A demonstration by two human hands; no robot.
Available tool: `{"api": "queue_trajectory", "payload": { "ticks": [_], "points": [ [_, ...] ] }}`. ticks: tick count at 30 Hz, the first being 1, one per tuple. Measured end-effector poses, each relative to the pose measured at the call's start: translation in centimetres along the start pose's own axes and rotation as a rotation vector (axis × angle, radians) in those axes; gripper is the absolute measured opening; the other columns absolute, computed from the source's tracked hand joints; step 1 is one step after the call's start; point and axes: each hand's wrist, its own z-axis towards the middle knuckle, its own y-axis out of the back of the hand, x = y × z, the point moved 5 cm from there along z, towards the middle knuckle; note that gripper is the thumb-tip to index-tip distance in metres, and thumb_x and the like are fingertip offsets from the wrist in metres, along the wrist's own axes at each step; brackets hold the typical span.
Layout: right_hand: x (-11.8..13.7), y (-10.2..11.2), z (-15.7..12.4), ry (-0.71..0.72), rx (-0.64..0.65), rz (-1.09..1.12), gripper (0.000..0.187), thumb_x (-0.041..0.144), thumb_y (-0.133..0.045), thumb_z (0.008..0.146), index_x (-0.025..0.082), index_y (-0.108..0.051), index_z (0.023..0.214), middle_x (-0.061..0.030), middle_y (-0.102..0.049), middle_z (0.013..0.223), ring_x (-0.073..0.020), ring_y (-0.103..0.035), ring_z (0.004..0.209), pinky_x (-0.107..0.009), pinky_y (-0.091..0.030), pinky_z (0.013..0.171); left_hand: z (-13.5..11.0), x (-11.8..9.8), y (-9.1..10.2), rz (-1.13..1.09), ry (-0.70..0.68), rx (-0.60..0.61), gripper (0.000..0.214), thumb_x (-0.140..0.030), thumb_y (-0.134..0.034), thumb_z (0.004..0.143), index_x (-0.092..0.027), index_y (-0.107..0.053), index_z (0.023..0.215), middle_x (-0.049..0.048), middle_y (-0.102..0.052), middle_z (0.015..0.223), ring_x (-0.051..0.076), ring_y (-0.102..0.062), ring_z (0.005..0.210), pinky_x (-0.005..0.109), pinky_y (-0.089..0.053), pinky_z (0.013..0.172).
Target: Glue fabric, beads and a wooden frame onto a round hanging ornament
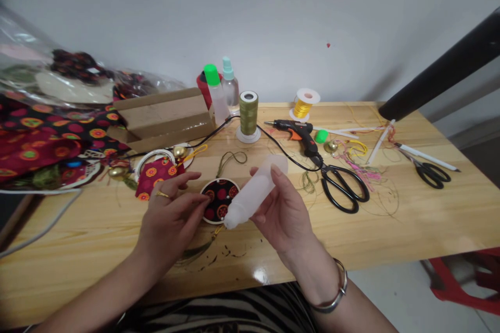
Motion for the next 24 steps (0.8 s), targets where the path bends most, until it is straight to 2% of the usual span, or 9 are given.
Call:
{"api": "queue_trajectory", "payload": {
  "ticks": [5,16,24],
  "points": [
    [-0.08,-0.08,0.04,-0.004,0.005,0.01,0.03,0.04,-0.076,0.065,0.014,-0.071,0.079,-0.0035,-0.068,0.065,-0.0107,-0.059,0.054,-0.012,-0.039,0.032,-0.03,-0.01,-0.02,-0.014,-0.002,-0.001,0.009,-0.014,-0.061,0.079,-0.019,-0.067,0.076,0.0122,-0.061,0.115,0.028,-0.055,0.1,0.051,-0.046,0.083],
    [-0.06,0.03,0.01,0.003,0.01,0.0,0.032,0.04,-0.078,0.062,0.015,-0.071,0.08,-0.002,-0.069,0.066,-0.0092,-0.056,0.052,-0.014,-0.042,0.035,-0.04,0.08,0.05,-0.033,0.026,-0.02,0.008,-0.016,-0.06,0.081,-0.018,-0.067,0.084,0.0112,-0.06,0.113,0.023,-0.056,0.089,0.047,-0.047,0.081],
    [0.01,-0.12,0.06,0.023,0.041,-0.029,0.032,0.042,-0.077,0.064,0.016,-0.071,0.08,-0.0024,-0.069,0.066,-0.0089,-0.054,0.051,-0.014,-0.043,0.036,-0.26,0.46,0.22,-0.099,0.065,-0.018,0.01,-0.016,-0.057,0.083,-0.017,-0.066,0.087,0.0114,-0.059,0.115,0.021,-0.057,0.089,0.045,-0.047,0.083]
  ]
}}
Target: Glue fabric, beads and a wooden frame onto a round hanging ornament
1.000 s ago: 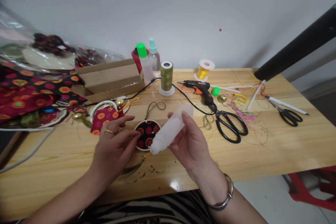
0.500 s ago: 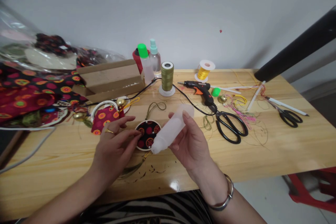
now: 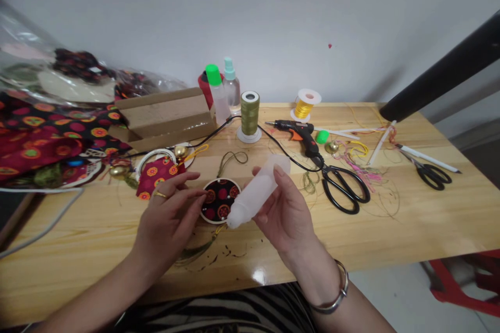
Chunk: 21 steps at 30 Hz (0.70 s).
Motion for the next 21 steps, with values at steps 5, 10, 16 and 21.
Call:
{"api": "queue_trajectory", "payload": {
  "ticks": [5,10,16,21],
  "points": [
    [0.0,0.03,-0.06,-0.009,0.005,0.01,0.031,0.042,-0.076,0.065,0.016,-0.071,0.081,-0.0028,-0.069,0.067,-0.0096,-0.055,0.052,-0.015,-0.043,0.035,-0.09,0.36,-0.01,-0.033,0.035,0.006,0.01,-0.017,-0.057,0.083,-0.017,-0.066,0.086,0.0108,-0.059,0.115,0.021,-0.058,0.091,0.044,-0.048,0.084],
    [-0.01,0.02,-0.02,-0.012,0.011,0.017,0.031,0.041,-0.076,0.065,0.016,-0.07,0.081,-0.0026,-0.069,0.067,-0.0097,-0.056,0.053,-0.014,-0.042,0.035,-0.13,0.52,-0.1,-0.029,0.032,0.007,0.01,-0.017,-0.058,0.083,-0.017,-0.067,0.084,0.0104,-0.059,0.115,0.02,-0.057,0.088,0.043,-0.049,0.081],
    [-0.2,0.02,-0.08,-0.052,0.0,0.045,0.035,0.042,-0.077,0.063,0.014,-0.071,0.082,-0.0023,-0.067,0.065,-0.0074,-0.054,0.05,-0.011,-0.038,0.032,0.05,0.46,-0.37,-0.008,0.014,0.011,0.009,-0.016,-0.058,0.082,-0.017,-0.068,0.083,0.0106,-0.059,0.115,0.02,-0.057,0.087,0.043,-0.049,0.08],
    [-0.12,0.0,-0.1,-0.042,-0.007,0.028,0.034,0.043,-0.077,0.063,0.014,-0.071,0.081,-0.0022,-0.067,0.065,-0.0068,-0.052,0.049,-0.011,-0.038,0.033,0.02,0.43,-0.41,-0.002,0.015,0.017,0.009,-0.016,-0.058,0.082,-0.018,-0.067,0.082,0.0102,-0.06,0.114,0.021,-0.057,0.087,0.043,-0.048,0.08]
  ]
}}
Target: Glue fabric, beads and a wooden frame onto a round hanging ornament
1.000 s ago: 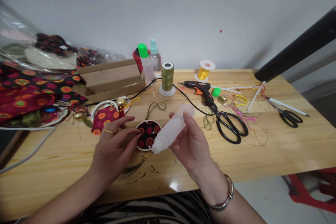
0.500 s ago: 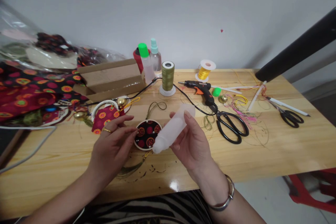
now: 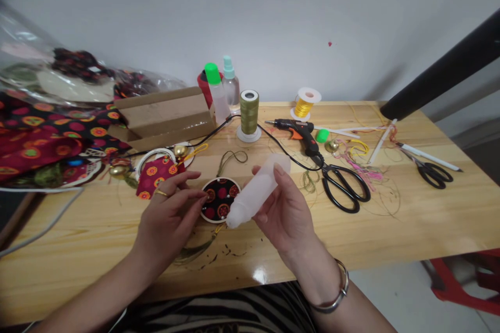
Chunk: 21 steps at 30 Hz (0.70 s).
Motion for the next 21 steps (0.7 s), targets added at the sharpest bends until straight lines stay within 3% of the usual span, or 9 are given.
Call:
{"api": "queue_trajectory", "payload": {
  "ticks": [21],
  "points": [
    [0.06,-0.05,-0.02,0.0,0.006,0.017,0.034,0.041,-0.078,0.062,0.013,-0.071,0.081,-0.0025,-0.068,0.065,-0.0078,-0.053,0.05,-0.012,-0.039,0.033,0.12,-0.22,-0.17,0.034,-0.007,0.015,0.009,-0.017,-0.058,0.082,-0.02,-0.066,0.081,0.0084,-0.059,0.115,0.019,-0.057,0.085,0.041,-0.049,0.077]
  ]
}}
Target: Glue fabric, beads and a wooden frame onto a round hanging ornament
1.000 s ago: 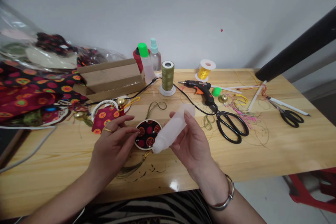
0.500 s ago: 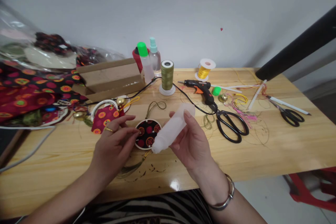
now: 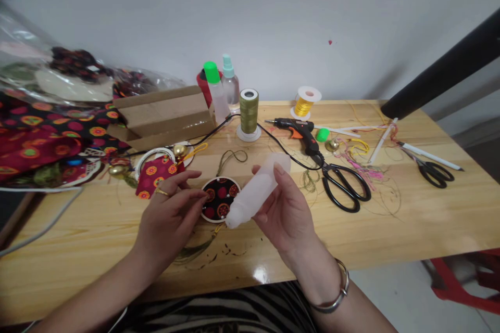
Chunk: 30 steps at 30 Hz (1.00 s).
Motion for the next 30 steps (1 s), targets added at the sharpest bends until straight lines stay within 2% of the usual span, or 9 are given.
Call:
{"api": "queue_trajectory", "payload": {
  "ticks": [18,25,30],
  "points": [
    [0.06,-0.08,-0.11,0.001,-0.039,-0.006,0.035,0.04,-0.08,0.058,0.014,-0.071,0.079,-0.0028,-0.068,0.063,-0.0085,-0.053,0.05,-0.012,-0.038,0.032,-0.11,-0.07,0.1,-0.034,-0.007,0.003,0.011,-0.018,-0.058,0.083,-0.02,-0.069,0.083,0.0092,-0.059,0.115,0.019,-0.057,0.084,0.042,-0.049,0.078],
    [-0.02,-0.09,-0.1,-0.006,-0.026,0.004,0.033,0.041,-0.079,0.06,0.014,-0.071,0.08,-0.0028,-0.066,0.061,-0.0079,-0.052,0.049,-0.011,-0.039,0.033,-0.11,-0.14,0.31,-0.043,0.008,0.005,0.012,-0.019,-0.055,0.084,-0.02,-0.067,0.085,0.0088,-0.06,0.114,0.019,-0.059,0.086,0.041,-0.049,0.079],
    [0.03,-0.02,-0.09,0.013,-0.016,-0.025,0.03,0.041,-0.076,0.064,0.016,-0.071,0.079,-0.0034,-0.067,0.064,-0.0088,-0.053,0.05,-0.012,-0.038,0.032,-0.04,-0.15,0.43,-0.051,0.011,-0.012,0.013,-0.019,-0.053,0.085,-0.019,-0.066,0.087,0.0088,-0.06,0.113,0.022,-0.06,0.095,0.041,-0.049,0.082]
  ]
}}
